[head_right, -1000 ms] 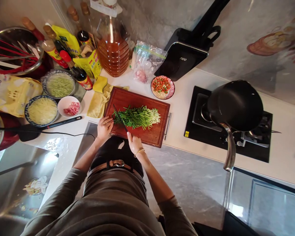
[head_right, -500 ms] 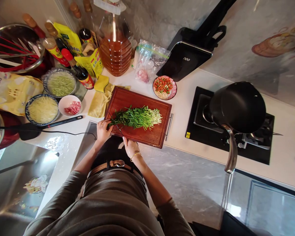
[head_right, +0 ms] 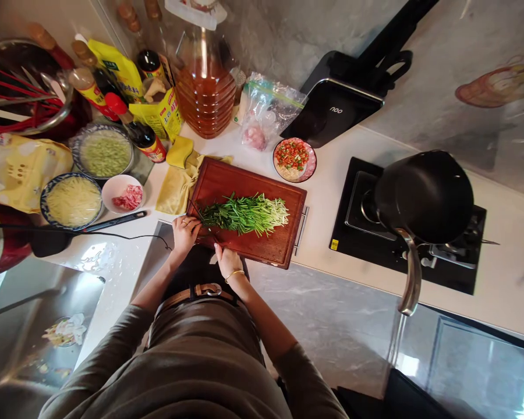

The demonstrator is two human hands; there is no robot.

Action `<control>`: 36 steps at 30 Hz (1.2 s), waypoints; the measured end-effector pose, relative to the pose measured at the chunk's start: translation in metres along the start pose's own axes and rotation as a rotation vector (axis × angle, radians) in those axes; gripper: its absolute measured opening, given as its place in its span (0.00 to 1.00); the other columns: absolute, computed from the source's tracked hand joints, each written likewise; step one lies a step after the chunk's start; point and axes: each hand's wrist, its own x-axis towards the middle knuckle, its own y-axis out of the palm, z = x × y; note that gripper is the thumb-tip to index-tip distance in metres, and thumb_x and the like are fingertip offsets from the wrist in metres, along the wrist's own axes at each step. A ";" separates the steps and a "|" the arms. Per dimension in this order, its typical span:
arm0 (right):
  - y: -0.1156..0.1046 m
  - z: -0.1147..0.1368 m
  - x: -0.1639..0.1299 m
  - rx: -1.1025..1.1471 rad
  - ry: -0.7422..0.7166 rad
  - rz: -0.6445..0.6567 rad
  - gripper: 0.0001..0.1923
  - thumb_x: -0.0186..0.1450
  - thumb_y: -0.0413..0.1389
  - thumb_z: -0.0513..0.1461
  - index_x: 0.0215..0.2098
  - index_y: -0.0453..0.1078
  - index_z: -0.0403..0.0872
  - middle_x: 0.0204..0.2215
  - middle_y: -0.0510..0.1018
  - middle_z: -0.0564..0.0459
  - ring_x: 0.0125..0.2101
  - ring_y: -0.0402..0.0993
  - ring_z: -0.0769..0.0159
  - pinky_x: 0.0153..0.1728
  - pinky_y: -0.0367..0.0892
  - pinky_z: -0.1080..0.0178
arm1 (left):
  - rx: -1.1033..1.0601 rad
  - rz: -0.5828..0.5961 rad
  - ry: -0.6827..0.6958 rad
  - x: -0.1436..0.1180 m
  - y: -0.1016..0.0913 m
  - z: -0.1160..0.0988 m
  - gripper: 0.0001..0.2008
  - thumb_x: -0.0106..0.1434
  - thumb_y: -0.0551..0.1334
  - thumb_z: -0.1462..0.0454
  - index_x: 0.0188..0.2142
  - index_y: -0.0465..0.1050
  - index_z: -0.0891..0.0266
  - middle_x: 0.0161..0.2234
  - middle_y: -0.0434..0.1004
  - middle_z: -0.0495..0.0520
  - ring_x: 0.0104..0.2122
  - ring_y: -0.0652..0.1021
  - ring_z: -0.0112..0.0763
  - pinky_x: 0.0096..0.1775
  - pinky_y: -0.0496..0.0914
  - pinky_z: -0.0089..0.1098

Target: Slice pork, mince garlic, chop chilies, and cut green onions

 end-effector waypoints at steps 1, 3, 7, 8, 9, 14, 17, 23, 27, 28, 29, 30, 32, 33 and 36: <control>0.002 0.001 0.005 -0.001 0.001 -0.018 0.27 0.70 0.37 0.48 0.39 0.74 0.43 0.35 0.80 0.39 0.38 0.77 0.59 0.38 0.66 0.64 | -0.003 0.005 0.002 -0.001 0.000 -0.001 0.12 0.65 0.54 0.59 0.36 0.76 0.56 0.38 0.78 0.54 0.43 0.71 0.42 0.47 0.61 0.46; 0.006 0.000 0.013 0.038 -0.012 -0.050 0.29 0.70 0.35 0.49 0.35 0.74 0.43 0.32 0.80 0.40 0.36 0.77 0.60 0.37 0.66 0.65 | -0.010 0.010 0.013 -0.004 -0.001 -0.003 0.11 0.65 0.54 0.60 0.37 0.76 0.55 0.39 0.78 0.54 0.43 0.71 0.42 0.48 0.59 0.47; 0.004 -0.012 0.018 0.195 -0.067 -0.060 0.36 0.70 0.28 0.50 0.29 0.73 0.44 0.20 0.76 0.45 0.29 0.76 0.62 0.34 0.66 0.66 | -0.017 0.015 0.029 -0.012 -0.010 -0.004 0.14 0.63 0.56 0.57 0.47 0.72 0.54 0.43 0.76 0.55 0.47 0.70 0.43 0.51 0.57 0.48; 0.002 -0.015 0.017 0.220 -0.071 -0.068 0.36 0.70 0.27 0.50 0.28 0.73 0.44 0.19 0.75 0.46 0.28 0.76 0.63 0.33 0.65 0.66 | -0.015 0.021 0.023 -0.013 -0.012 -0.004 0.17 0.63 0.57 0.57 0.50 0.70 0.54 0.45 0.76 0.56 0.48 0.70 0.43 0.51 0.57 0.48; -0.001 -0.018 0.015 0.236 -0.070 -0.078 0.36 0.70 0.27 0.50 0.28 0.73 0.45 0.18 0.75 0.47 0.27 0.75 0.63 0.32 0.65 0.65 | -0.007 0.029 0.009 -0.013 -0.015 -0.004 0.20 0.62 0.58 0.56 0.53 0.67 0.55 0.47 0.74 0.57 0.48 0.70 0.43 0.51 0.57 0.48; -0.012 -0.025 0.002 0.252 -0.095 -0.101 0.37 0.68 0.25 0.53 0.29 0.71 0.46 0.18 0.74 0.49 0.25 0.73 0.63 0.31 0.64 0.65 | 0.060 0.055 -0.075 -0.005 -0.021 0.001 0.18 0.59 0.61 0.53 0.44 0.70 0.59 0.44 0.72 0.60 0.46 0.70 0.47 0.48 0.60 0.47; -0.013 -0.027 -0.004 0.250 -0.119 -0.120 0.36 0.69 0.26 0.53 0.29 0.71 0.46 0.19 0.74 0.49 0.26 0.74 0.63 0.32 0.64 0.65 | 0.066 0.053 -0.015 -0.001 -0.019 0.002 0.11 0.61 0.58 0.54 0.33 0.73 0.57 0.38 0.75 0.57 0.42 0.71 0.43 0.47 0.60 0.48; -0.009 -0.030 -0.014 0.236 -0.147 -0.128 0.32 0.70 0.29 0.50 0.33 0.71 0.46 0.25 0.77 0.47 0.31 0.75 0.62 0.36 0.64 0.64 | 0.052 -0.008 0.048 -0.007 -0.027 -0.005 0.12 0.64 0.55 0.56 0.32 0.75 0.57 0.35 0.77 0.53 0.40 0.73 0.39 0.50 0.58 0.49; -0.006 -0.027 -0.020 0.184 -0.162 -0.091 0.28 0.71 0.33 0.47 0.37 0.72 0.46 0.31 0.79 0.46 0.35 0.76 0.62 0.38 0.64 0.66 | 0.063 0.000 0.044 -0.013 -0.036 -0.005 0.13 0.61 0.59 0.54 0.42 0.71 0.57 0.46 0.75 0.56 0.48 0.71 0.44 0.54 0.55 0.50; -0.006 -0.026 -0.022 0.162 -0.149 -0.067 0.27 0.71 0.33 0.47 0.36 0.72 0.45 0.32 0.80 0.46 0.36 0.76 0.62 0.38 0.64 0.65 | 0.069 0.017 0.064 -0.014 -0.036 -0.003 0.15 0.60 0.60 0.53 0.43 0.70 0.57 0.48 0.74 0.57 0.50 0.70 0.45 0.55 0.54 0.51; -0.005 -0.024 -0.024 0.140 -0.134 -0.041 0.27 0.71 0.34 0.47 0.36 0.72 0.45 0.32 0.80 0.45 0.36 0.76 0.61 0.38 0.64 0.65 | 0.075 0.034 0.089 -0.015 -0.036 -0.002 0.16 0.60 0.60 0.53 0.43 0.69 0.58 0.48 0.74 0.57 0.51 0.70 0.45 0.56 0.53 0.51; -0.005 -0.022 -0.025 0.120 -0.121 -0.017 0.27 0.71 0.34 0.47 0.37 0.72 0.45 0.32 0.80 0.45 0.36 0.76 0.60 0.37 0.64 0.65 | 0.082 0.048 0.110 -0.015 -0.034 0.000 0.14 0.60 0.60 0.54 0.43 0.69 0.58 0.47 0.74 0.57 0.50 0.71 0.45 0.56 0.53 0.51; -0.004 -0.020 -0.028 0.097 -0.104 0.013 0.26 0.71 0.35 0.47 0.38 0.72 0.45 0.33 0.80 0.44 0.37 0.77 0.58 0.37 0.64 0.63 | 0.101 0.060 0.127 -0.017 -0.030 0.002 0.09 0.63 0.57 0.58 0.40 0.70 0.59 0.41 0.77 0.56 0.46 0.73 0.42 0.54 0.57 0.49; -0.004 -0.019 -0.029 0.094 -0.103 0.019 0.26 0.70 0.35 0.48 0.39 0.72 0.45 0.33 0.80 0.43 0.37 0.77 0.57 0.37 0.65 0.63 | 0.112 0.061 0.124 -0.018 -0.028 0.003 0.08 0.65 0.55 0.60 0.38 0.71 0.59 0.38 0.77 0.55 0.43 0.74 0.41 0.52 0.59 0.47; -0.004 -0.019 -0.032 0.090 -0.102 0.032 0.26 0.70 0.35 0.48 0.40 0.72 0.45 0.35 0.80 0.42 0.39 0.77 0.56 0.38 0.65 0.62 | 0.142 0.066 0.116 -0.019 -0.019 0.000 0.11 0.66 0.52 0.62 0.34 0.72 0.60 0.32 0.77 0.55 0.36 0.75 0.39 0.44 0.64 0.42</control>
